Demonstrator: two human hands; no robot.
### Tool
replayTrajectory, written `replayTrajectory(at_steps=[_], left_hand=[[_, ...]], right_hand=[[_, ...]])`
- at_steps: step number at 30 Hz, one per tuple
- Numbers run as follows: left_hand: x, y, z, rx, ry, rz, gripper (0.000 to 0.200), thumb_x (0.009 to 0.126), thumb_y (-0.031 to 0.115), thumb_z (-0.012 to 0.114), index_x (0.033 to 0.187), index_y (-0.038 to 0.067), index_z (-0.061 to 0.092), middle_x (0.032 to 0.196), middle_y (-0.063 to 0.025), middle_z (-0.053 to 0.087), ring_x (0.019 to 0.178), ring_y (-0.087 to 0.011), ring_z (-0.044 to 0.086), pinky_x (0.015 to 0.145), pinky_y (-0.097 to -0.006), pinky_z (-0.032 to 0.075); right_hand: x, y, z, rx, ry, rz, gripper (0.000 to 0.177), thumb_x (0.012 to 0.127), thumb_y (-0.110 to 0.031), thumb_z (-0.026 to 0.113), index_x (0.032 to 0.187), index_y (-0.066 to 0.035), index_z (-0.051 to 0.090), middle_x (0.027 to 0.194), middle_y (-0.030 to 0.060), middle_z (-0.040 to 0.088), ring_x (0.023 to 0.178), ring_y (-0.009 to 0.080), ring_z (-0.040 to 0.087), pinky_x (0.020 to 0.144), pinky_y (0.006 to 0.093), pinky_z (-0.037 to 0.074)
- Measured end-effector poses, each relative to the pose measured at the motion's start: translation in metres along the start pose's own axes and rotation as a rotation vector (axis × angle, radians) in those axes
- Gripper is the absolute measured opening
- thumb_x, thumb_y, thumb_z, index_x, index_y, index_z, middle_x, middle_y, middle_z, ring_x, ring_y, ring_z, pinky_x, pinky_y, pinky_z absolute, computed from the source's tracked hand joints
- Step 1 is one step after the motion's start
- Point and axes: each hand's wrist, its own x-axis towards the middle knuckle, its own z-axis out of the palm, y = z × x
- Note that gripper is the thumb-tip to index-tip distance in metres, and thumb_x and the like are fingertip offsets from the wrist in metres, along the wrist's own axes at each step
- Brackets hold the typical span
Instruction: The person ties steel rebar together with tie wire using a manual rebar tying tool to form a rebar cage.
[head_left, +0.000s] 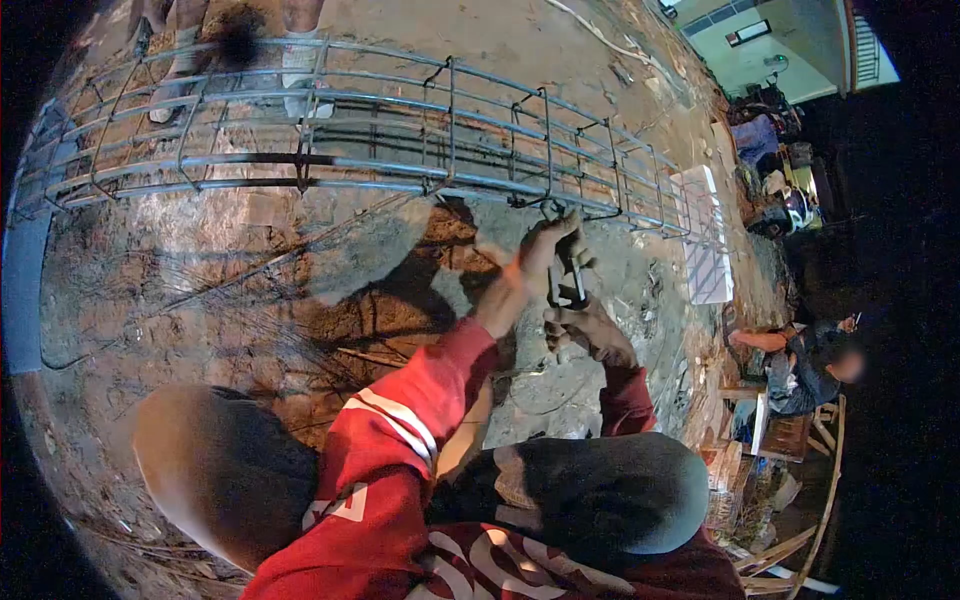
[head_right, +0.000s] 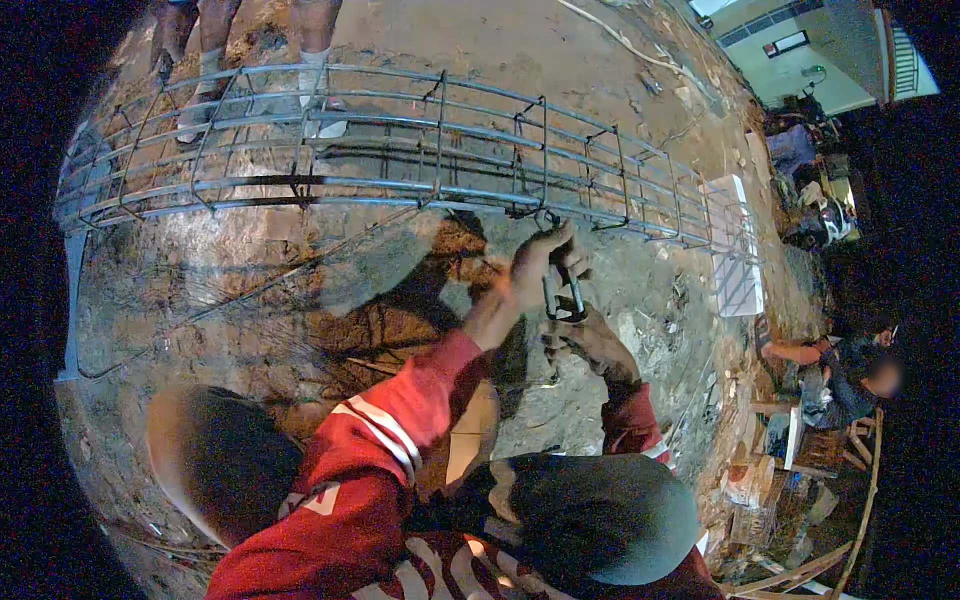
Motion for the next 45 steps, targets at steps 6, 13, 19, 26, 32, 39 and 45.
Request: replayTrajectory(at_steps=[6,13,19,26,32,39,45], left_hand=[[0.014,-0.015,0.017,0.118,0.406,0.115,0.037,0.087,0.039,0.067,0.069,0.012,0.048,0.055,0.0028,0.042,0.041,-0.0114,0.038,0.039,-0.029,0.03],[0.067,-0.064,-0.007,0.731,1.036,0.617,0.04,0.08,0.041,0.072,0.067,0.011,0.048,0.053,0.0006,0.045,0.041,-0.014,0.04,0.04,-0.0311,0.033],[0.016,-0.01,-0.008,0.074,0.233,-0.006,0.028,0.085,0.035,0.067,0.082,0.008,0.057,0.072,-0.0046,0.06,0.057,-0.0149,0.056,0.046,-0.0311,0.042],[0.016,-0.004,-0.029,0.003,-0.087,0.021,0.037,0.091,0.041,0.061,0.094,0.004,0.06,0.07,-0.0001,0.057,0.05,-0.0126,0.048,0.051,-0.0299,0.041],[0.028,-0.026,-0.004,1.067,0.975,0.41,0.056,0.08,0.051,0.068,0.088,-0.004,0.059,0.083,-0.0215,0.061,0.078,-0.0377,0.061,0.072,-0.0448,0.048],[-0.017,0.033,0.024,0.878,0.487,0.038,0.038,0.08,0.032,0.074,0.099,0.004,0.059,0.094,-0.0086,0.064,0.086,-0.0182,0.062,0.076,-0.0379,0.05],[-0.032,0.038,-0.018,1.148,0.293,-0.118,0.055,0.081,0.03,0.073,0.125,0.004,0.051,0.117,-0.0081,0.059,0.098,-0.0197,0.06,0.083,-0.0345,0.049]], right_hand=[[-0.006,0.018,0.057,-1.287,1.114,-0.478,0.055,0.075,-0.025,0.074,0.116,-0.001,0.047,0.085,0.0132,0.063,0.073,0.035,0.062,0.062,0.041,0.049],[0.006,0.029,0.036,-1.097,1.142,-0.26,0.036,0.078,-0.029,0.071,0.102,-0.005,0.058,0.089,0.0174,0.063,0.081,0.0393,0.061,0.065,0.0455,0.049],[0.035,0.061,-0.014,-1.058,0.611,-0.649,0.032,0.084,-0.024,0.074,0.077,-0.004,0.051,0.059,0.0043,0.045,0.047,0.0183,0.043,0.045,0.0364,0.035],[0.003,0.017,-0.003,0.603,-0.465,0.24,0.028,0.091,-0.024,0.063,0.072,-0.013,0.046,0.057,-0.0048,0.036,0.044,0.0096,0.035,0.043,0.026,0.032],[0.013,0.037,0.025,-0.384,0.562,-0.122,0.026,0.084,-0.025,0.068,0.092,0.0,0.063,0.074,0.0136,0.067,0.061,0.0242,0.063,0.056,0.0359,0.048],[0.036,0.063,0.021,0.218,0.108,-0.113,0.026,0.085,-0.022,0.068,0.101,-0.003,0.061,0.07,0.0062,0.064,0.056,0.021,0.058,0.052,0.0351,0.047],[0.032,0.076,0.029,0.541,0.07,-0.114,0.031,0.091,-0.026,0.061,0.111,-0.002,0.058,0.087,0.0054,0.065,0.071,0.0163,0.061,0.057,0.03,0.05]])
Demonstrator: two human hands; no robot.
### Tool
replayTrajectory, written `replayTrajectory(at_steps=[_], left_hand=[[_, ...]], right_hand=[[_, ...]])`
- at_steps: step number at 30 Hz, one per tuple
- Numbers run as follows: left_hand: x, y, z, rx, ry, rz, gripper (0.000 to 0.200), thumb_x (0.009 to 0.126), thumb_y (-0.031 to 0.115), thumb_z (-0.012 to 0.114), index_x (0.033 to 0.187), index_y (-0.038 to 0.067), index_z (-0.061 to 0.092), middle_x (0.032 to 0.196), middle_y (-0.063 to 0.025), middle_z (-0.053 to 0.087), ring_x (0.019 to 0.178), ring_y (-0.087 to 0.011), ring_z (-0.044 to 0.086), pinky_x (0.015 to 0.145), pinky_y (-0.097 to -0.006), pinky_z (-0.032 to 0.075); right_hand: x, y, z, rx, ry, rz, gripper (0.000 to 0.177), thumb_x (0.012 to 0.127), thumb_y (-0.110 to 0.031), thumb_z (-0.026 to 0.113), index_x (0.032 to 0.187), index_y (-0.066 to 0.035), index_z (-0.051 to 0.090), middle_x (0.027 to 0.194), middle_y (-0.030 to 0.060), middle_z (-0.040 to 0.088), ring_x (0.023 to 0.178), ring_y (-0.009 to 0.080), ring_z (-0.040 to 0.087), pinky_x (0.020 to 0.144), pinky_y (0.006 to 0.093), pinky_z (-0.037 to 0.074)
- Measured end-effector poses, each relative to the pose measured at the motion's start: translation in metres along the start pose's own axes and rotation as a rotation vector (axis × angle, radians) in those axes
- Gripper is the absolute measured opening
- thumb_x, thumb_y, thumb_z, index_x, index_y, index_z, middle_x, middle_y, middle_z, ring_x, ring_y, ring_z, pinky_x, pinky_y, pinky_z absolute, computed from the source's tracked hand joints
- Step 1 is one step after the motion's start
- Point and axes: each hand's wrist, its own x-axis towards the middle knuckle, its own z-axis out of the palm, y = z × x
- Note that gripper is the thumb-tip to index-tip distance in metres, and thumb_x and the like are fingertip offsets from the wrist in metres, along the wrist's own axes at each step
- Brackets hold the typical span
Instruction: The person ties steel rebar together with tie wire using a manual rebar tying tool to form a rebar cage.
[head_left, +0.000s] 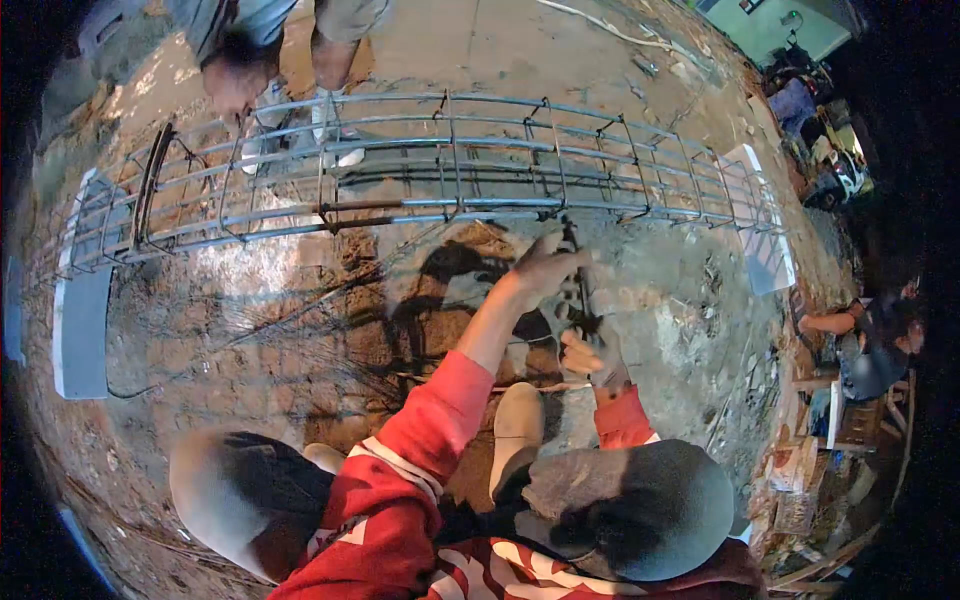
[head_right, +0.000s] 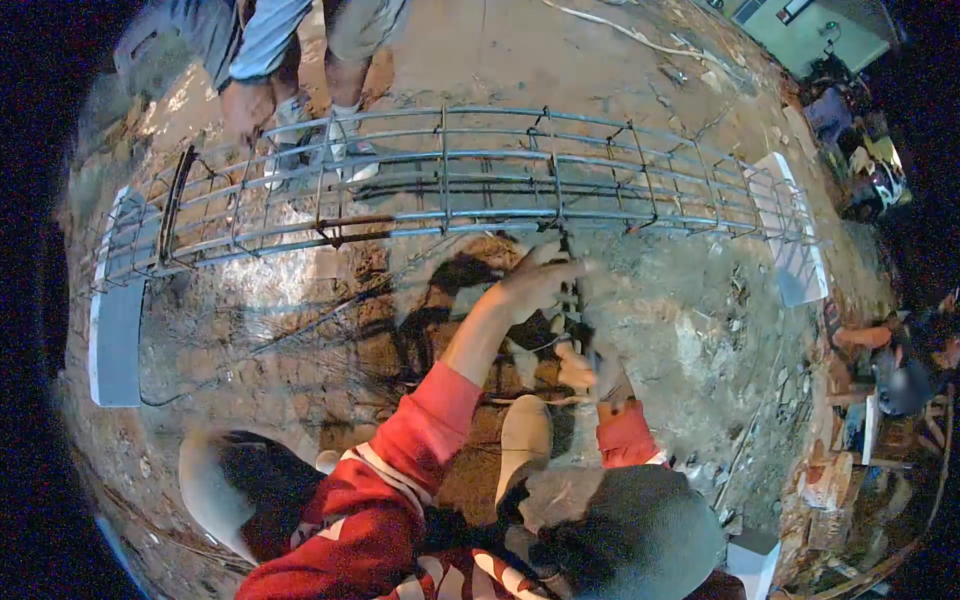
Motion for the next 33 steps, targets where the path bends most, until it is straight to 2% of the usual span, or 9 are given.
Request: replayTrajectory(at_steps=[9,12,14,15,22,26,30,32,33], left_hand=[[-0.012,-0.034,-0.012,1.07,0.0,0.211,0.053,0.08,0.031,0.068,0.117,-0.004,0.056,0.114,-0.0328,0.057,0.111,-0.042,0.056,0.093,-0.0469,0.045],[-0.043,0.029,-0.001,1.08,0.364,0.075,0.027,0.083,0.024,0.058,0.093,-0.001,0.064,0.093,-0.0277,0.064,0.092,-0.0419,0.063,0.079,-0.0482,0.051],[-0.032,0.0,-0.023,1.134,0.354,0.375,0.018,0.082,0.018,0.055,0.085,0.003,0.064,0.09,-0.0234,0.065,0.087,-0.0415,0.063,0.074,-0.0496,0.051],[-0.036,0.006,-0.028,1.125,0.363,0.391,0.019,0.082,0.019,0.055,0.085,0.003,0.064,0.09,-0.0218,0.066,0.086,-0.0416,0.063,0.073,-0.05,0.051],[-0.049,0.029,-0.052,1.048,0.57,0.182,0.031,0.088,0.032,0.057,0.088,0.002,0.064,0.091,-0.0204,0.066,0.083,-0.0395,0.063,0.074,-0.0463,0.051],[-0.01,-0.022,-0.099,0.923,0.391,0.651,0.02,0.089,0.017,0.061,0.092,-0.003,0.064,0.089,-0.0209,0.065,0.078,-0.0371,0.062,0.071,-0.0423,0.05],[-0.016,0.007,-0.08,0.572,0.126,0.687,0.012,0.089,0.009,0.058,0.088,-0.002,0.064,0.084,-0.017,0.064,0.072,-0.0326,0.06,0.064,-0.0405,0.048],[-0.039,0.049,-0.059,0.488,-0.019,0.769,0.012,0.09,0.008,0.058,0.088,-0.002,0.065,0.082,-0.0151,0.064,0.07,-0.0295,0.06,0.061,-0.0399,0.046],[-0.054,0.069,-0.047,0.445,-0.084,0.472,0.012,0.09,0.008,0.057,0.088,-0.002,0.065,0.08,-0.0122,0.063,0.066,-0.0248,0.059,0.058,-0.0371,0.046]], right_hand=[[0.021,0.026,-0.01,-0.379,0.111,-0.102,0.041,0.095,-0.029,0.058,0.127,-0.004,0.051,0.103,0.0067,0.063,0.086,0.0162,0.061,0.075,0.0326,0.051],[0.015,0.019,0.006,-0.48,0.039,-0.249,0.052,0.092,-0.029,0.062,0.135,-0.006,0.044,0.1,0.0121,0.062,0.09,0.0256,0.06,0.078,0.0374,0.049],[0.02,0.028,-0.002,-1.228,0.185,-0.787,0.065,0.081,-0.001,0.059,0.142,-0.008,0.037,0.11,0.0202,0.057,0.091,0.0362,0.058,0.077,0.0413,0.048],[0.016,0.027,0.004,-1.156,0.209,-0.709,0.075,0.071,0.005,0.058,0.142,-0.01,0.04,0.108,0.025,0.052,0.097,0.0439,0.052,0.082,0.0455,0.045],[0.012,0.052,-0.021,-1.168,0.168,-0.8,0.062,0.08,-0.004,0.056,0.141,-0.012,0.044,0.103,0.0226,0.052,0.094,0.043,0.052,0.082,0.0476,0.043],[0.006,0.075,-0.043,-1.516,0.247,-0.799,0.055,0.087,-0.016,0.062,0.139,-0.02,0.047,0.123,0.018,0.051,0.108,0.0383,0.048,0.095,0.0459,0.037],[-0.002,0.048,-0.016,-1.359,0.2,-0.753,0.051,0.09,-0.022,0.062,0.139,-0.015,0.047,0.128,0.0174,0.051,0.109,0.0335,0.051,0.093,0.0462,0.04],[0.0,0.025,0.005,-0.694,0.161,-0.725,0.05,0.093,-0.033,0.06,0.134,-0.006,0.05,0.121,0.0165,0.058,0.106,0.027,0.056,0.089,0.041,0.045],[0.009,0.012,0.01,-0.541,0.227,-0.745,0.048,0.094,-0.036,0.058,0.124,0.001,0.054,0.106,0.0128,0.066,0.099,0.0197,0.06,0.084,0.0353,0.048]])
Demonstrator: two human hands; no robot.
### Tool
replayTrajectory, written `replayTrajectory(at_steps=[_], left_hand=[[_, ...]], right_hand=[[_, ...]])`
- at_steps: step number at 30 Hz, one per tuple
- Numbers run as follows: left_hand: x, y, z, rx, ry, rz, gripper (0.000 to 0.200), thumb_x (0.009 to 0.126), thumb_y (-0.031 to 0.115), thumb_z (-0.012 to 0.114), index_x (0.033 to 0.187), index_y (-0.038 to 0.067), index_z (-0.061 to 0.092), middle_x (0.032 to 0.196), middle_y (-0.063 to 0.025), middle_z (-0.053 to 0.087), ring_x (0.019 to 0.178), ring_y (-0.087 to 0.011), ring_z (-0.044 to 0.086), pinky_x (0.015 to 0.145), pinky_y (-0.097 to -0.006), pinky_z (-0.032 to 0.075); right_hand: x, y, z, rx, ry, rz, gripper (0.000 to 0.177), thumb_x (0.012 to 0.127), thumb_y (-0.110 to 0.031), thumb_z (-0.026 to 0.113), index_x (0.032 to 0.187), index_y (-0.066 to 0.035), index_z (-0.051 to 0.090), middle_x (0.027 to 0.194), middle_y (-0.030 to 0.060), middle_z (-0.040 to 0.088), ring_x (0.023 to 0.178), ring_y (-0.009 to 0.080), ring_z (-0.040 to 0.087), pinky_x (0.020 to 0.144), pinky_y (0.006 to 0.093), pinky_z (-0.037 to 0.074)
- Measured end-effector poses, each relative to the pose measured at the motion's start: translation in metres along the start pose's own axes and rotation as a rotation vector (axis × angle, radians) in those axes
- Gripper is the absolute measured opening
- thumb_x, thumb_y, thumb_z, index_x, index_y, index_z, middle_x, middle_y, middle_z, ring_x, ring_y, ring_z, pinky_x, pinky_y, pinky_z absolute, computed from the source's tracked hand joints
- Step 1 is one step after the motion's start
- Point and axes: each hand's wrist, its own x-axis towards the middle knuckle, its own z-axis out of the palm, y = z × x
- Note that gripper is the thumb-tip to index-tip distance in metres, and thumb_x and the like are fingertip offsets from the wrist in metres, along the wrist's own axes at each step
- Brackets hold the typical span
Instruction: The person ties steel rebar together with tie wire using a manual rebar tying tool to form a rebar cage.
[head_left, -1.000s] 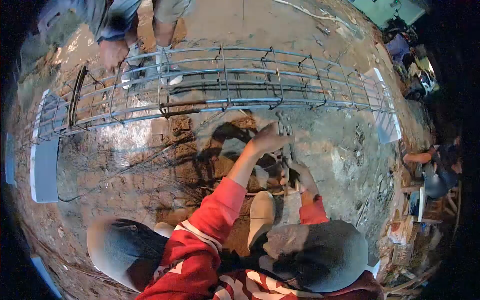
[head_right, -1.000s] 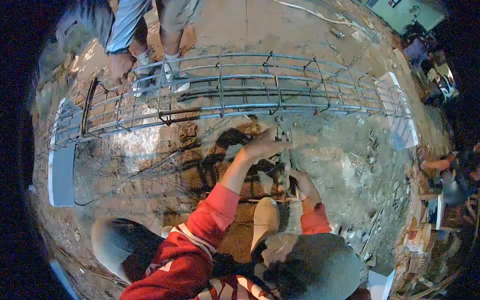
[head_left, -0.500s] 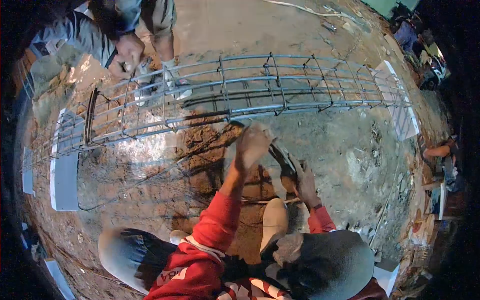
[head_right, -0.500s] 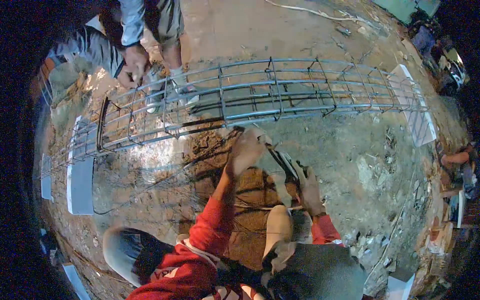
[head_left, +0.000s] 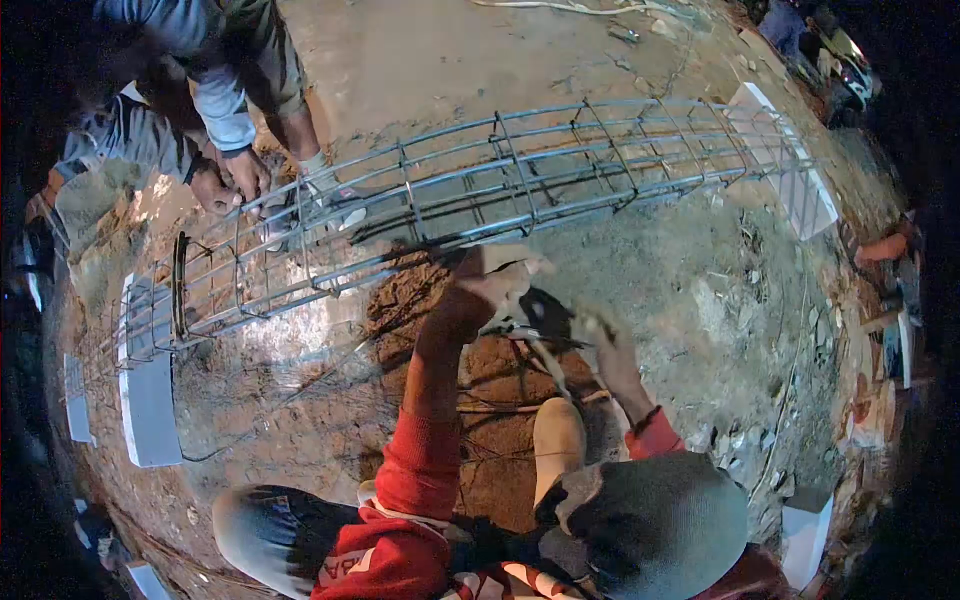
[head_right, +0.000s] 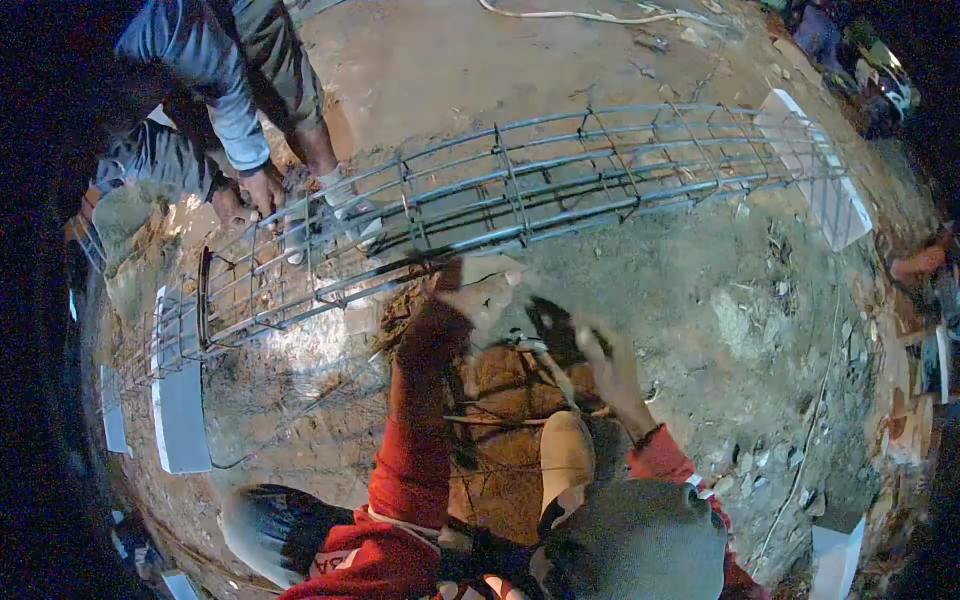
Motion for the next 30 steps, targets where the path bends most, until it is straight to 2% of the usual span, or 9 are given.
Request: replayTrajectory(at_steps=[1,2,3,6,16,19,21,27,30], left_hand=[[-0.002,0.013,0.001,-0.08,-0.111,-0.272,0.013,0.09,0.008,0.057,0.088,-0.002,0.065,0.079,-0.0094,0.063,0.062,-0.0201,0.058,0.055,-0.0342,0.046],[-0.002,0.012,0.004,0.057,-0.171,-0.105,0.015,0.09,0.01,0.057,0.088,-0.003,0.065,0.079,-0.0074,0.062,0.06,-0.0161,0.057,0.053,-0.0312,0.046],[-0.003,0.011,0.006,0.188,-0.205,0.069,0.017,0.091,0.012,0.057,0.088,-0.004,0.064,0.078,-0.0054,0.061,0.057,-0.012,0.056,0.052,-0.0281,0.045],[-0.004,0.03,0.016,-0.205,-0.215,-0.337,0.02,0.087,0.018,0.062,0.087,-0.002,0.062,0.078,-0.0067,0.061,0.069,-0.0122,0.059,0.06,-0.0303,0.049],[-0.003,0.068,-0.014,-0.3,-0.04,-0.165,0.026,0.084,0.021,0.068,0.096,-0.001,0.063,0.087,-0.0043,0.064,0.082,-0.0128,0.061,0.071,-0.0288,0.05],[0.011,0.104,0.003,0.484,0.314,0.635,0.028,0.089,0.022,0.065,0.099,-0.004,0.065,0.078,-0.006,0.066,0.071,-0.0114,0.062,0.059,-0.0277,0.05],[0.006,0.137,-0.008,-0.169,0.148,-0.301,0.026,0.09,0.022,0.063,0.093,-0.004,0.067,0.064,-0.0055,0.063,0.056,-0.0123,0.06,0.051,-0.0276,0.047],[0.003,0.09,-0.017,0.183,0.395,-0.073,0.032,0.088,0.032,0.063,0.082,0.001,0.069,0.065,-0.0036,0.062,0.056,-0.0095,0.056,0.049,-0.0265,0.042],[0.002,0.073,-0.044,-0.634,0.494,-0.11,0.032,0.095,0.034,0.056,0.081,0.006,0.057,0.063,-0.0023,0.05,0.053,-0.0144,0.049,0.052,-0.0301,0.045]], right_hand=[[0.014,-0.014,0.003,0.336,0.024,0.082,0.045,0.095,-0.033,0.058,0.124,0.001,0.054,0.103,0.0112,0.064,0.099,0.0208,0.06,0.087,0.0362,0.048],[0.025,-0.032,0.005,0.672,0.051,0.161,0.043,0.095,-0.03,0.058,0.124,0.001,0.054,0.099,0.0095,0.063,0.098,0.0219,0.06,0.089,0.0371,0.047],[0.036,-0.051,0.006,0.674,0.059,0.163,0.043,0.095,-0.03,0.058,0.124,0.001,0.054,0.099,0.0095,0.063,0.098,0.0219,0.06,0.089,0.0371,0.047],[0.055,-0.086,0.005,0.793,0.056,0.186,0.023,0.096,-0.016,0.052,0.111,0.0,0.058,0.088,0.0059,0.065,0.077,0.0146,0.064,0.071,0.0269,0.052],[0.046,-0.162,0.024,1.03,-0.113,0.142,0.019,0.1,-0.024,0.049,0.092,-0.007,0.05,0.081,0.0037,0.056,0.076,0.0126,0.055,0.073,0.0265,0.048],[0.051,-0.165,0.029,0.719,-0.219,0.08,0.021,0.1,-0.026,0.05,0.09,-0.007,0.05,0.075,0.0002,0.054,0.066,0.009,0.052,0.062,0.0233,0.043],[0.051,-0.177,0.035,0.684,-0.255,0.029,0.022,0.1,-0.025,0.049,0.087,-0.008,0.051,0.068,-0.0025,0.052,0.058,0.0068,0.047,0.055,0.0223,0.038],[0.046,-0.16,0.054,0.605,-0.33,0.162,0.026,0.098,-0.027,0.052,0.095,-0.003,0.059,0.065,0.0003,0.055,0.055,0.0072,0.049,0.05,0.0242,0.037],[0.019,-0.149,0.063,0.505,-0.266,0.124,0.024,0.095,-0.025,0.058,0.097,-0.002,0.064,0.062,0.0002,0.055,0.055,0.0068,0.051,0.05,0.024,0.039]])
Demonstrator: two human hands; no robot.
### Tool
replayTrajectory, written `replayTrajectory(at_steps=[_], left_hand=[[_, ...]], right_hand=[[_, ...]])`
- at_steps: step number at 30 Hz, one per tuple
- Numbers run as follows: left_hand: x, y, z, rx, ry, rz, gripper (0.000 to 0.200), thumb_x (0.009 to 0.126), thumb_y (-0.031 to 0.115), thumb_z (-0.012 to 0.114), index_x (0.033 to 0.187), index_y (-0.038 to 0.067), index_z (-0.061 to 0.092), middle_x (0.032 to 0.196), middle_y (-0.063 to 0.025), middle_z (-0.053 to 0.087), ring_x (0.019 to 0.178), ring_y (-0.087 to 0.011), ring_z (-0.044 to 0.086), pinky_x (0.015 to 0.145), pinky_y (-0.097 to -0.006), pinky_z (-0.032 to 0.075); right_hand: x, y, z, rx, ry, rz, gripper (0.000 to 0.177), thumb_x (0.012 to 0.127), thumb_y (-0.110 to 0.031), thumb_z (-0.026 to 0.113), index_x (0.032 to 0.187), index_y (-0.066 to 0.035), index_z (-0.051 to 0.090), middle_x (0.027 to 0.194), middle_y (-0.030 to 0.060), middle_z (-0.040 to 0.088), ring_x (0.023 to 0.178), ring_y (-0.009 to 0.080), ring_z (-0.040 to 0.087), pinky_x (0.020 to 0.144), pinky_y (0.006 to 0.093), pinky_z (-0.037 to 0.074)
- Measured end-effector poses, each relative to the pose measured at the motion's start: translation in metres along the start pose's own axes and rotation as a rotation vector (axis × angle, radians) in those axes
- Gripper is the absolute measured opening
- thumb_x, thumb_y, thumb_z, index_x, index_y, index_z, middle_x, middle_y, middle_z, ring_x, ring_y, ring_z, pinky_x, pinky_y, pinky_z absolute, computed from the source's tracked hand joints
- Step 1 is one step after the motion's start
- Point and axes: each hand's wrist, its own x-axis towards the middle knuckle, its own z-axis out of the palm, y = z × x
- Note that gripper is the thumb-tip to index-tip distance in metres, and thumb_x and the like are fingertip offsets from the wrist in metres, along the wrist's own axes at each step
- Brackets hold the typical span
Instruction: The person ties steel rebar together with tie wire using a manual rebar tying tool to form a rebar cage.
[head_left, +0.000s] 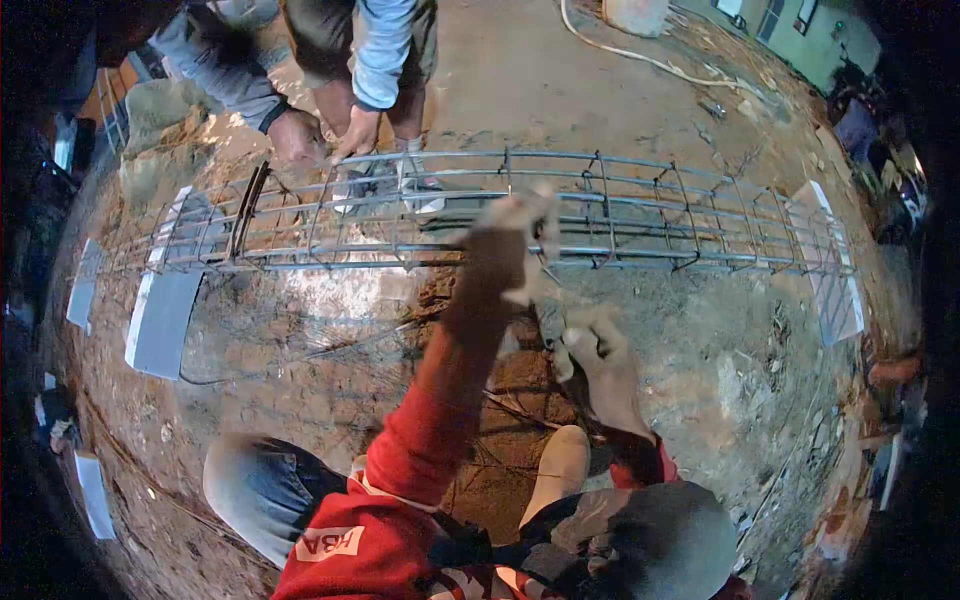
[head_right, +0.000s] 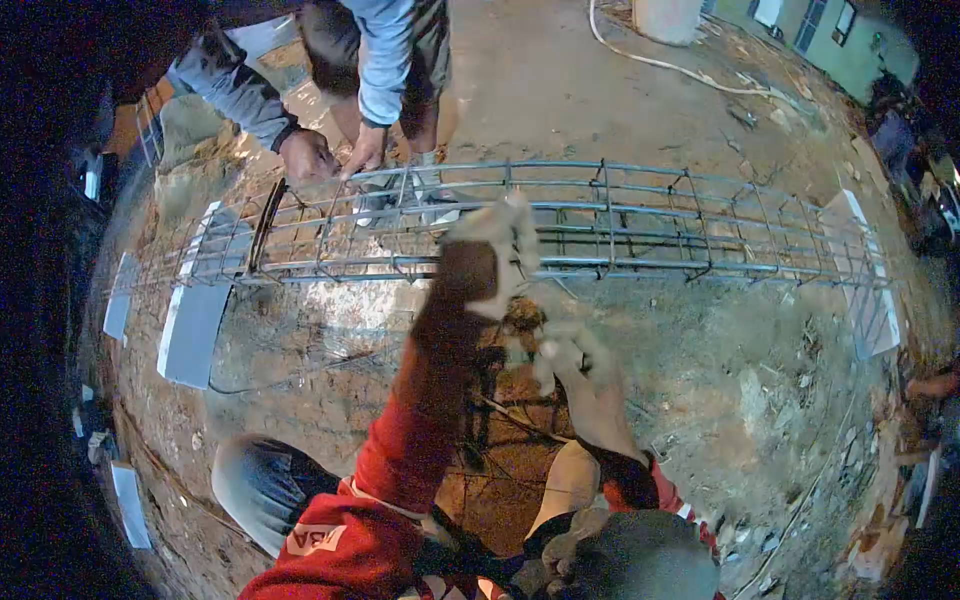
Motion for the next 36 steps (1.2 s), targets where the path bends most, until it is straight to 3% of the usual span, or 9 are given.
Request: replayTrajectory(at_steps=[3,9,11,13,17,23,31,35,36], left_hand=[[0.01,0.028,-0.03,-0.579,-0.081,-0.151,0.024,0.098,0.032,0.053,0.091,0.009,0.052,0.079,-0.0017,0.052,0.069,-0.0137,0.053,0.057,-0.0274,0.044],[0.004,0.019,-0.027,-0.53,-0.196,-0.146,0.023,0.1,0.031,0.048,0.095,0.009,0.053,0.084,0.0004,0.05,0.071,-0.0121,0.048,0.056,-0.0236,0.04],[-0.007,0.008,-0.02,-0.328,-0.003,-0.121,0.024,0.099,0.034,0.049,0.093,0.011,0.053,0.08,0.002,0.049,0.069,-0.0123,0.047,0.054,-0.0225,0.038],[-0.002,-0.011,-0.031,-0.954,-0.072,-0.322,0.024,0.098,0.035,0.051,0.09,0.013,0.052,0.075,0.0044,0.047,0.068,-0.0117,0.044,0.052,-0.0223,0.036],[-0.009,-0.017,-0.013,-0.906,-0.148,-0.194,0.023,0.098,0.035,0.05,0.087,0.015,0.05,0.068,0.0069,0.04,0.067,-0.0115,0.043,0.054,-0.0222,0.034],[-0.005,-0.024,-0.003,-0.725,-0.091,-0.093,0.025,0.099,0.035,0.049,0.091,0.012,0.05,0.062,0.0076,0.034,0.06,-0.0048,0.036,0.052,-0.0203,0.03],[-0.001,-0.024,-0.022,-0.531,0.276,0.109,0.035,0.1,0.039,0.047,0.081,0.01,0.052,0.06,0.0053,0.038,0.053,-0.0089,0.036,0.051,-0.0241,0.03],[0.012,-0.025,-0.057,0.115,0.357,0.19,0.037,0.097,0.038,0.053,0.077,0.007,0.058,0.064,-0.0016,0.051,0.057,-0.0142,0.049,0.055,-0.027,0.038],[0.035,-0.054,-0.086,0.666,0.46,0.38,0.034,0.093,0.037,0.058,0.08,0.005,0.058,0.065,-0.0054,0.053,0.058,-0.0207,0.052,0.056,-0.0337,0.041]], right_hand=[[-0.016,-0.009,-0.024,-0.317,0.092,-0.092,0.019,0.093,-0.02,0.061,0.1,-0.003,0.066,0.061,-0.0005,0.055,0.053,0.0068,0.05,0.051,0.0225,0.04],[-0.025,-0.071,-0.046,-0.61,-0.054,0.046,0.017,0.093,-0.016,0.057,0.104,-0.005,0.066,0.067,-0.0026,0.054,0.053,0.0053,0.047,0.048,0.0217,0.039],[-0.024,-0.077,-0.046,-0.58,-0.066,0.131,0.017,0.093,-0.011,0.054,0.103,-0.005,0.067,0.069,-0.0013,0.056,0.052,0.0047,0.046,0.048,0.0215,0.038],[-0.016,-0.111,-0.059,-0.75,-0.069,0.03,0.019,0.091,-0.004,0.052,0.102,-0.003,0.066,0.075,0.0039,0.061,0.057,0.0062,0.048,0.052,0.0212,0.04],[0.001,-0.132,-0.097,-0.951,-0.113,-0.147,0.016,0.088,-0.001,0.059,0.102,0.001,0.066,0.075,0.0051,0.062,0.063,0.007,0.05,0.057,0.0231,0.045],[0.035,-0.104,-0.015,-0.893,-0.397,0.28,0.046,0.087,-0.006,0.068,0.128,-0.005,0.047,0.093,0.0041,0.06,0.076,0.0113,0.058,0.07,0.0232,0.049],[0.062,-0.022,0.017,-0.544,-0.444,-0.024,0.034,0.089,-0.014,0.066,0.119,-0.006,0.052,0.072,0.0065,0.06,0.062,0.0139,0.056,0.064,0.0296,0.049],[0.065,-0.041,0.023,-0.841,-0.108,-0.225,0.026,0.091,-0.01,0.06,0.117,-0.01,0.058,0.063,0.009,0.062,0.057,0.019,0.06,0.055,0.0346,0.046],[0.07,-0.043,0.021,-1.009,-0.093,-0.464,0.024,0.09,-0.01,0.06,0.113,-0.01,0.062,0.066,0.012,0.063,0.058,0.0236,0.061,0.054,0.0362,0.046]])
